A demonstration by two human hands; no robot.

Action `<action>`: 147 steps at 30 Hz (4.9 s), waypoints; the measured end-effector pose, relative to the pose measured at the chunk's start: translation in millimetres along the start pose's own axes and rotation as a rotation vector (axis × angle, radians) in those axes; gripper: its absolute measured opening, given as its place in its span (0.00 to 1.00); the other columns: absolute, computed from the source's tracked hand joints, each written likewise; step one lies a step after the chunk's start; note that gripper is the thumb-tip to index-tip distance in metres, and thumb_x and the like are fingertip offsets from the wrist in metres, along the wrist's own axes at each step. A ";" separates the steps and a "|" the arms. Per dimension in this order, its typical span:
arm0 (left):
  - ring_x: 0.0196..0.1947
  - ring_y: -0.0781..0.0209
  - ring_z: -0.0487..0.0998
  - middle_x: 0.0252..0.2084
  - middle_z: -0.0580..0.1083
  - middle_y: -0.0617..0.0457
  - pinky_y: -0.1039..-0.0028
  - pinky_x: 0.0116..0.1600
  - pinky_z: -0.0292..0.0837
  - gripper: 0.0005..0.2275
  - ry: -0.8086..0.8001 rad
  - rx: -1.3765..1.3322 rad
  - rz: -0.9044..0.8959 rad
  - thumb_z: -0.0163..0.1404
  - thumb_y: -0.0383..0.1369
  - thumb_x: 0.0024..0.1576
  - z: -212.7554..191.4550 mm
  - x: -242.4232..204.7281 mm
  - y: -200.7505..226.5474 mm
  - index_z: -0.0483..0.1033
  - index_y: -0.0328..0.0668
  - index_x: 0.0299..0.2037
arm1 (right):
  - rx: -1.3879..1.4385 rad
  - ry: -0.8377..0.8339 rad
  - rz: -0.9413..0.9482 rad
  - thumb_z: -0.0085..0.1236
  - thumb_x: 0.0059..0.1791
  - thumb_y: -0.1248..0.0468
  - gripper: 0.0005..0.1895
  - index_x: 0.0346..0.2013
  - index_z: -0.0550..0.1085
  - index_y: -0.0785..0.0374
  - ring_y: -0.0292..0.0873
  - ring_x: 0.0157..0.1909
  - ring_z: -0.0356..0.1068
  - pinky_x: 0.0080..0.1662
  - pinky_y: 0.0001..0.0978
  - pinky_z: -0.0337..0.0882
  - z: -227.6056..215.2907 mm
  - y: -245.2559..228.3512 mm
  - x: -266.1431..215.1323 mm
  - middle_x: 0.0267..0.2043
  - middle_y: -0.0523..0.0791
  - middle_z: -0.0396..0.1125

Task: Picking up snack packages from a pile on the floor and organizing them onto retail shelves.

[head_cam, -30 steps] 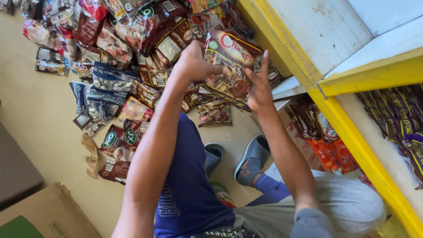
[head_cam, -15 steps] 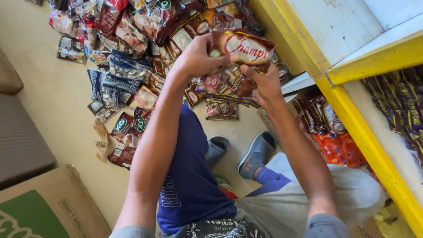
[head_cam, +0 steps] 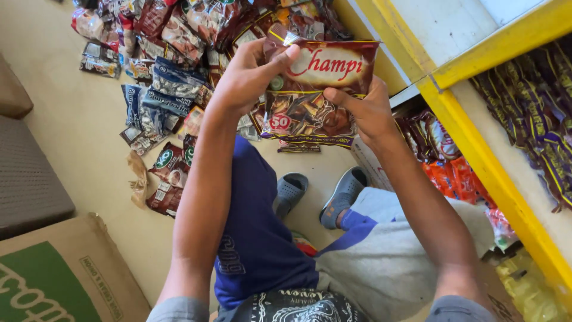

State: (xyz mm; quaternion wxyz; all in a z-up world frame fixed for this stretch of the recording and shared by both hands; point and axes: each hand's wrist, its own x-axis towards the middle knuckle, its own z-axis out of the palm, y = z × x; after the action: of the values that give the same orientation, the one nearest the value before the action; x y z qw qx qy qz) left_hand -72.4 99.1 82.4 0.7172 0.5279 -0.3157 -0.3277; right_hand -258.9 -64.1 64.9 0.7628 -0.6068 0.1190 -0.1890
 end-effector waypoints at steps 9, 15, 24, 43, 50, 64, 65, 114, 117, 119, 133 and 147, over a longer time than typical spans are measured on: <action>0.36 0.70 0.80 0.39 0.81 0.54 0.78 0.45 0.77 0.11 -0.077 -0.279 -0.079 0.55 0.33 0.61 0.9 12.6 -11.0 0.81 0.33 0.47 | -0.032 0.057 -0.002 0.69 0.49 0.67 0.24 0.58 0.72 0.66 0.37 0.56 0.73 0.59 0.31 0.74 9.6 -19.2 -20.2 0.55 0.45 0.74; 0.33 0.74 0.76 0.36 0.80 0.55 0.79 0.39 0.74 0.13 0.211 -0.142 0.211 0.55 0.36 0.65 11.4 31.5 -35.0 0.83 0.30 0.44 | -0.041 0.003 0.104 0.68 0.49 0.67 0.22 0.56 0.74 0.68 0.39 0.50 0.74 0.54 0.33 0.75 7.2 -16.4 -31.9 0.52 0.46 0.74; 0.39 0.71 0.80 0.41 0.82 0.56 0.77 0.48 0.76 0.15 0.066 -0.199 -0.112 0.61 0.40 0.58 23.2 19.2 -3.8 0.81 0.36 0.47 | -0.206 0.112 -0.025 0.68 0.48 0.71 0.25 0.58 0.70 0.66 0.35 0.53 0.73 0.57 0.32 0.75 -7.5 -10.5 -44.9 0.52 0.43 0.73; 0.36 0.67 0.76 0.43 0.78 0.52 0.75 0.39 0.74 0.29 -0.233 0.204 -0.355 0.66 0.36 0.50 28.5 42.8 -74.9 0.70 0.36 0.60 | 0.315 0.191 0.079 0.63 0.46 0.75 0.33 0.64 0.64 0.63 0.42 0.56 0.73 0.59 0.37 0.75 -55.2 30.0 -27.7 0.56 0.46 0.70; 0.41 0.69 0.77 0.47 0.79 0.53 0.77 0.47 0.76 0.27 -0.185 0.096 -0.343 0.65 0.36 0.52 18.9 82.8 -105.8 0.71 0.32 0.59 | 0.322 0.250 0.167 0.62 0.45 0.77 0.35 0.65 0.63 0.64 0.44 0.53 0.73 0.55 0.39 0.76 -73.6 40.0 18.4 0.53 0.48 0.69; 0.43 0.70 0.72 0.48 0.72 0.58 0.76 0.45 0.74 0.36 -0.264 0.084 -0.305 0.67 0.30 0.48 24.7 45.4 -68.1 0.63 0.37 0.68 | 0.248 0.193 0.162 0.62 0.51 0.72 0.24 0.62 0.67 0.65 0.40 0.58 0.70 0.63 0.36 0.71 -74.3 21.9 -10.3 0.57 0.45 0.69; 0.45 0.72 0.73 0.50 0.73 0.61 0.77 0.46 0.76 0.36 -0.280 0.069 -0.302 0.65 0.29 0.48 30.6 37.2 -61.5 0.62 0.39 0.67 | 0.262 0.198 0.154 0.61 0.52 0.71 0.22 0.61 0.68 0.65 0.40 0.59 0.70 0.63 0.37 0.71 -70.3 15.3 -18.4 0.57 0.45 0.70; 0.42 0.63 0.78 0.49 0.80 0.52 0.72 0.40 0.74 0.24 -0.503 0.035 -0.378 0.56 0.36 0.56 226.1 -7.0 -22.8 0.70 0.42 0.64 | -0.130 0.408 -0.322 0.68 0.45 0.71 0.34 0.65 0.65 0.66 0.40 0.57 0.70 0.62 0.38 0.70 -118.3 -109.5 -205.1 0.56 0.45 0.70; 0.41 0.62 0.78 0.50 0.79 0.49 0.72 0.38 0.73 0.27 -0.568 0.053 -0.399 0.57 0.36 0.54 244.2 -1.3 -28.9 0.66 0.46 0.66 | -0.079 0.492 -0.282 0.67 0.43 0.71 0.40 0.68 0.63 0.63 0.39 0.57 0.70 0.61 0.36 0.69 -128.9 -126.0 -218.8 0.57 0.44 0.70; 0.44 0.63 0.80 0.50 0.79 0.45 0.76 0.46 0.77 0.27 -0.604 -0.081 -0.247 0.60 0.33 0.54 259.7 2.5 -23.2 0.67 0.37 0.64 | -0.122 0.599 -0.367 0.66 0.45 0.72 0.39 0.69 0.63 0.67 0.40 0.57 0.70 0.61 0.35 0.68 -138.3 -132.0 -224.1 0.58 0.45 0.70; 0.44 0.52 0.82 0.45 0.80 0.42 0.68 0.47 0.77 0.16 -0.114 0.218 0.591 0.59 0.29 0.56 374.5 116.1 8.0 0.74 0.32 0.54 | -0.413 0.831 -0.613 0.66 0.43 0.74 0.46 0.72 0.55 0.66 0.47 0.61 0.68 0.64 0.42 0.66 -239.0 -201.8 -138.1 0.60 0.50 0.67; 0.56 0.20 0.69 0.58 0.66 0.20 0.47 0.62 0.68 0.19 0.074 0.565 0.814 0.47 0.28 0.63 405.1 148.3 -21.5 0.69 0.30 0.64 | -1.650 0.812 -0.318 0.65 0.42 0.37 0.45 0.66 0.68 0.57 0.70 0.71 0.50 0.68 0.55 0.52 -211.7 -220.0 -123.6 0.69 0.66 0.55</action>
State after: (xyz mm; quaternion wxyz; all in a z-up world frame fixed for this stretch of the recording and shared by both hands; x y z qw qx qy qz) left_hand -312.0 -247.8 176.1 0.6267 0.5467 -0.5470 0.0959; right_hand -488.8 -239.3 222.8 -0.0444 -0.8535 0.3886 -0.3444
